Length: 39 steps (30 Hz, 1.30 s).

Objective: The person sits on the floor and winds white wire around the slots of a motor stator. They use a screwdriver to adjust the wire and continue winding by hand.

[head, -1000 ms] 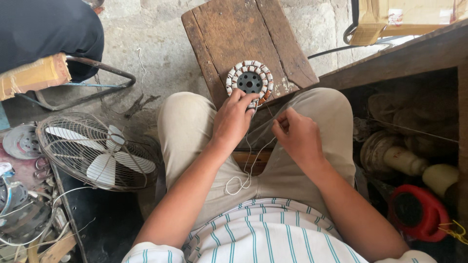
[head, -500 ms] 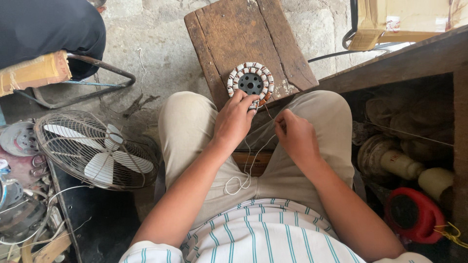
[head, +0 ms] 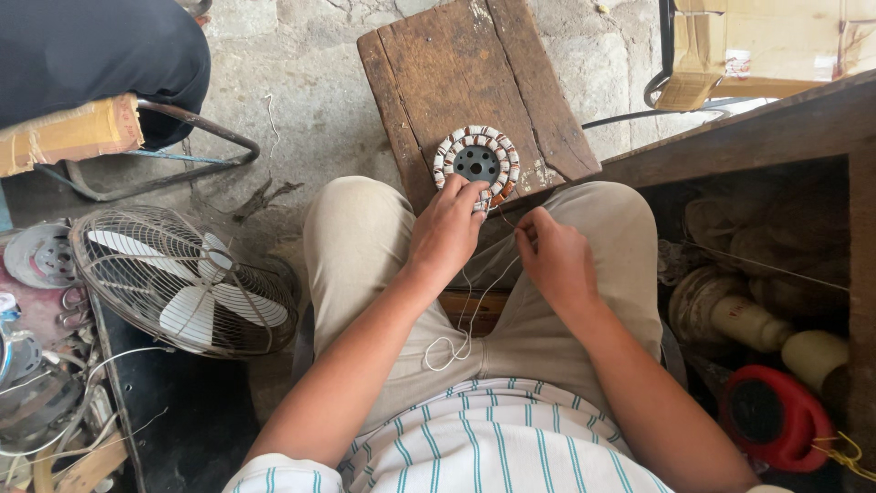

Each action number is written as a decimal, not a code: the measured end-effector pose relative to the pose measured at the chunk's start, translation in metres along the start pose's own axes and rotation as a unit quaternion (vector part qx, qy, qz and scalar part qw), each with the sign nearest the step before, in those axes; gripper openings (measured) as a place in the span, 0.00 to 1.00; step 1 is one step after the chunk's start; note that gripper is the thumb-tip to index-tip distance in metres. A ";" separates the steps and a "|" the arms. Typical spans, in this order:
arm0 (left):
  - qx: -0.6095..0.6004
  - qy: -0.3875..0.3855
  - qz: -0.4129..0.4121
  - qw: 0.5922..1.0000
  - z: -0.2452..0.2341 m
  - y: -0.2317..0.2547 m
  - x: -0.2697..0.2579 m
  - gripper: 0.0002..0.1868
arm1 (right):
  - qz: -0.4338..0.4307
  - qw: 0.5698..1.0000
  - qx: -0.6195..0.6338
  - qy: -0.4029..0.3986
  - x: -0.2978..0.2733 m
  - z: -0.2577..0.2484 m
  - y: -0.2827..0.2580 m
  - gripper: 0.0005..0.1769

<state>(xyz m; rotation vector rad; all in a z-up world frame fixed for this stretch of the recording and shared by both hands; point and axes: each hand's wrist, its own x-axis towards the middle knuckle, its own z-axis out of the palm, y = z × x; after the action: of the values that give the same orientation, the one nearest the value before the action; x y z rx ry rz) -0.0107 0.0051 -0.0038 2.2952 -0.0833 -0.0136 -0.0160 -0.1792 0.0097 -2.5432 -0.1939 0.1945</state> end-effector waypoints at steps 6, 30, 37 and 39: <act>0.003 0.016 -0.005 1.000 0.000 0.008 0.003 0.13 | -0.003 1.000 0.000 -0.008 0.004 0.005 0.000 0.07; -0.470 -0.007 -0.026 0.882 0.016 0.005 0.028 0.08 | -0.131 0.988 0.061 0.061 0.001 0.005 -0.001 0.22; -0.811 -0.108 -0.050 0.573 -0.001 -0.022 0.025 0.06 | -0.280 0.948 0.135 -0.067 -0.001 -0.018 -0.020 0.18; -0.825 -0.079 -0.044 0.557 -0.010 -0.043 0.035 0.05 | -0.312 0.919 0.162 -0.179 -0.004 -0.030 -0.024 0.14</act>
<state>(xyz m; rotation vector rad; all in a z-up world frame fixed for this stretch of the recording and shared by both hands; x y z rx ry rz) 0.0269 0.0386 -0.0292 0.3436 -0.0128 -0.2420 -0.0165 -0.1763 0.0476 -1.9789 -1.0079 0.3978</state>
